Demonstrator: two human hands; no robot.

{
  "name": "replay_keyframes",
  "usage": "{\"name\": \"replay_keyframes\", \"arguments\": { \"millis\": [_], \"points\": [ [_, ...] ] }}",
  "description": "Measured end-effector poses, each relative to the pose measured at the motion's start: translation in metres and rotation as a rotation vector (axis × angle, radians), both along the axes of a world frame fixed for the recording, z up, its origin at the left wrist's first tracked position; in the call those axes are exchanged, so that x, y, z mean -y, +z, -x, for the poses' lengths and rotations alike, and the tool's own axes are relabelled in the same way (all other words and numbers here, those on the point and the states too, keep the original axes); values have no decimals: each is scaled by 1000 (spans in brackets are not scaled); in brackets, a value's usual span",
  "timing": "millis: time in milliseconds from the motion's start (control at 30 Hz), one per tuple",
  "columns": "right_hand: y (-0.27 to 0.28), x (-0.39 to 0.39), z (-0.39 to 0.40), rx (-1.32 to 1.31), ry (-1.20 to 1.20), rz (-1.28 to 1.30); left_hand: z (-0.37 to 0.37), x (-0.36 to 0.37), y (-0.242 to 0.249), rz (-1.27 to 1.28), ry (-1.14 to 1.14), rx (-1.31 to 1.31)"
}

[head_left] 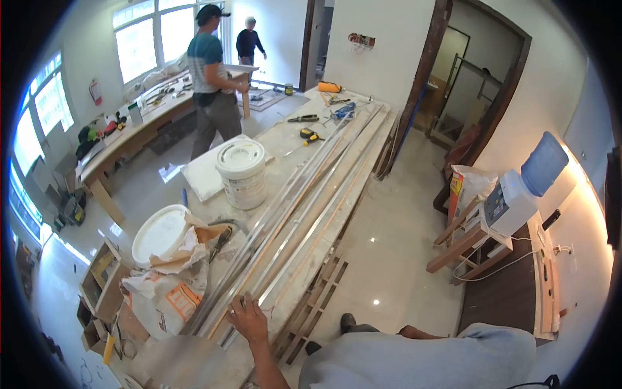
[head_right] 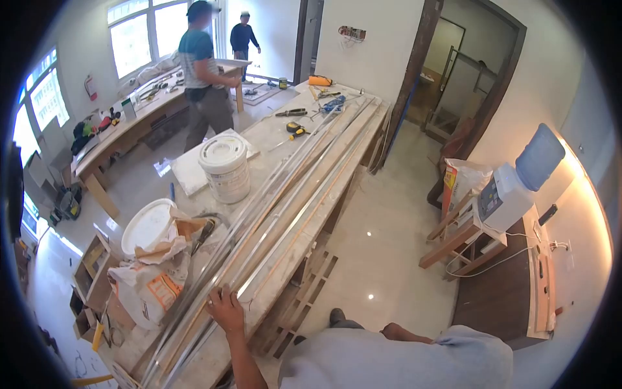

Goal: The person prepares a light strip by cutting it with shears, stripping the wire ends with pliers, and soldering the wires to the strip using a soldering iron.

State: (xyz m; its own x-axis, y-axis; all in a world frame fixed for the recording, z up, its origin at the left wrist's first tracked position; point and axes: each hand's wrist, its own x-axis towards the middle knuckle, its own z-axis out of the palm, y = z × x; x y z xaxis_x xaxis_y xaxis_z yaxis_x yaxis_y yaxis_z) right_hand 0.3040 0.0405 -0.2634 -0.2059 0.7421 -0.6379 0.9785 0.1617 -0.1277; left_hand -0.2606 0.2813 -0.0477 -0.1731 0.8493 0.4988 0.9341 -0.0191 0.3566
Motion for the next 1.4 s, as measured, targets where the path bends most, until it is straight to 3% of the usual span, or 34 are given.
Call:
{"name": "replay_keyframes", "arguments": {
  "millis": [33,67,300,367,433,500,533,600,633,700,767,800,833,867,1000,1033,1067,1100,1167,1233,1400],
  "points": [
    [-3,15,0,-39,-215,-25,2,1,1,5,4,9],
    [64,17,24,-117,-405,58,4,6,-1,13,-1,13],
    [79,-41,31,-56,-761,303,3,0,6,-24,6,0],
    [104,-56,59,-375,-1136,198,7,1,9,68,-17,26],
    [86,-65,62,-432,-1160,148,10,0,24,58,-60,21],
    [80,-74,68,-354,-631,138,9,5,44,74,-103,35],
    [74,-73,72,-366,-636,133,7,8,53,113,-74,44],
    [32,-76,59,-342,-342,80,3,17,65,126,-87,12],
    [46,-83,71,-351,-342,67,4,25,66,153,-95,-13],
    [98,-103,98,-325,-890,306,3,38,56,166,-101,-18],
    [78,-127,95,-420,-582,47,-5,51,65,193,-107,-23],
    [76,-136,104,-512,-473,-115,-7,67,77,260,-179,154],
    [108,-157,126,-587,-644,-172,-11,81,85,331,-248,328],
    [159,-176,146,-637,-642,-135,-15,90,88,339,-250,318],
    [181,-237,188,-1202,-926,-187,-27,119,82,472,-237,577],
    [211,-247,199,-1401,-1021,-81,-27,127,78,534,-218,647],
    [241,-251,207,-1599,-1115,35,-28,134,78,542,-220,631],
    [245,-261,207,-1610,-1124,38,-30,141,78,557,-245,616],
    [243,-278,204,-1938,-1177,122,-29,152,76,575,-273,587],
    [251,-283,198,-1926,-1250,40,-23,163,64,472,-355,559],
    [273,-296,161,-1897,-1415,-167,4,202,28,530,-317,498]
  ]
}}
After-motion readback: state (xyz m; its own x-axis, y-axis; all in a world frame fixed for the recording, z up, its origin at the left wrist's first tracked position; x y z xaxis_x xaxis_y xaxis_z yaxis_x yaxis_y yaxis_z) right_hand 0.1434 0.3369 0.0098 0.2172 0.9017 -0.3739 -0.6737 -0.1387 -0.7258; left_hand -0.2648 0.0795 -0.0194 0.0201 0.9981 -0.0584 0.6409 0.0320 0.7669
